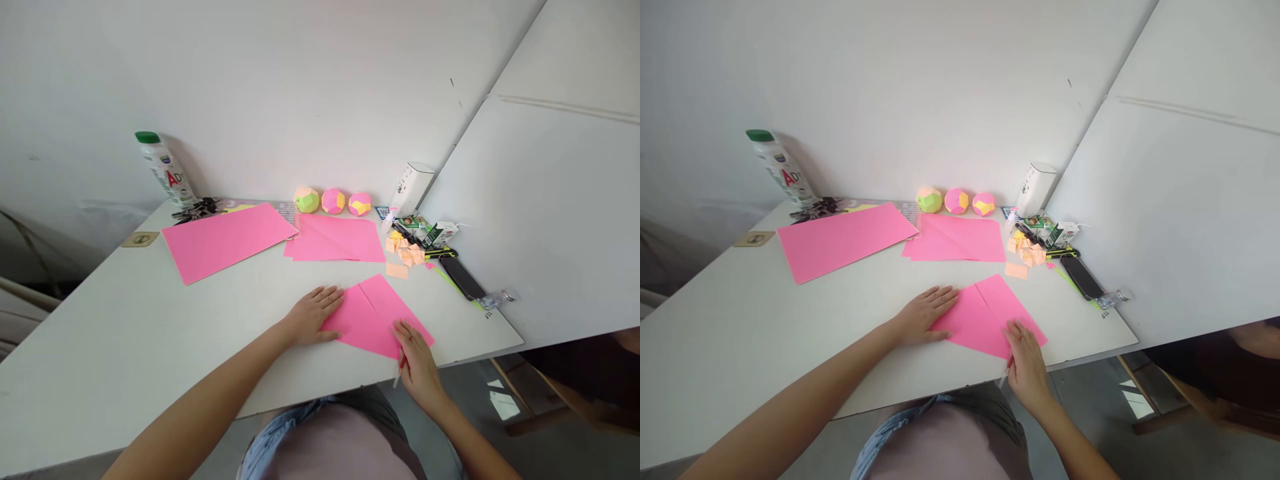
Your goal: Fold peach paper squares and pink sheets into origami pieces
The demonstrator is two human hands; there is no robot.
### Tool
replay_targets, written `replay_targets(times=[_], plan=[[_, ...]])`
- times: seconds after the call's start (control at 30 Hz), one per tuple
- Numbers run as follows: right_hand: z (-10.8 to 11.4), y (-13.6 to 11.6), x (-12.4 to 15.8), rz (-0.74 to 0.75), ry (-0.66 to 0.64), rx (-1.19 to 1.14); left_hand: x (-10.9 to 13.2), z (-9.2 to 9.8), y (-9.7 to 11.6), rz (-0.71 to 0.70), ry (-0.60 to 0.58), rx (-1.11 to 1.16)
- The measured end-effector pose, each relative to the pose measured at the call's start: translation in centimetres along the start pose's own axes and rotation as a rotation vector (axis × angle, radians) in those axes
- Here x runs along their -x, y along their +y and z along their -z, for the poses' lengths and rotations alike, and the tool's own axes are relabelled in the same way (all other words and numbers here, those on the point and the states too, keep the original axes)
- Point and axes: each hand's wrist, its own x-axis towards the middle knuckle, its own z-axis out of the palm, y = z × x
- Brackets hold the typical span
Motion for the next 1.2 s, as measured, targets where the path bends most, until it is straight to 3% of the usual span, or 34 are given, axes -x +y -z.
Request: replay_targets(times=[0.27,0.6,0.87,0.97,1.1,1.2], plan=[[0.4,0.3,0.1,-0.008,0.024,-0.110,-0.4,0.3,-0.5,-0.005,-0.016,0.003],[-0.1,0.0,-0.1,0.039,0.140,-0.094,-0.5,0.7,-1.0,-0.027,-0.008,0.009],[-0.2,-0.5,-0.4,0.063,0.153,-0.079,-0.1,0.7,-2.1,-0.043,0.017,0.022],[-0.2,-1.3,-0.5,0.075,0.116,-0.087,0.9,1.0,-3.1,-0.053,0.017,0.019],[0.1,-2.6,-1.0,0.203,0.039,-0.081,2.6,1.5,-4.6,-0.101,0.051,0.042],[0.9,-3.2,-3.0,0.280,-0.081,-0.099,3.4,1.8,-5.1,-0.125,0.079,0.069]])
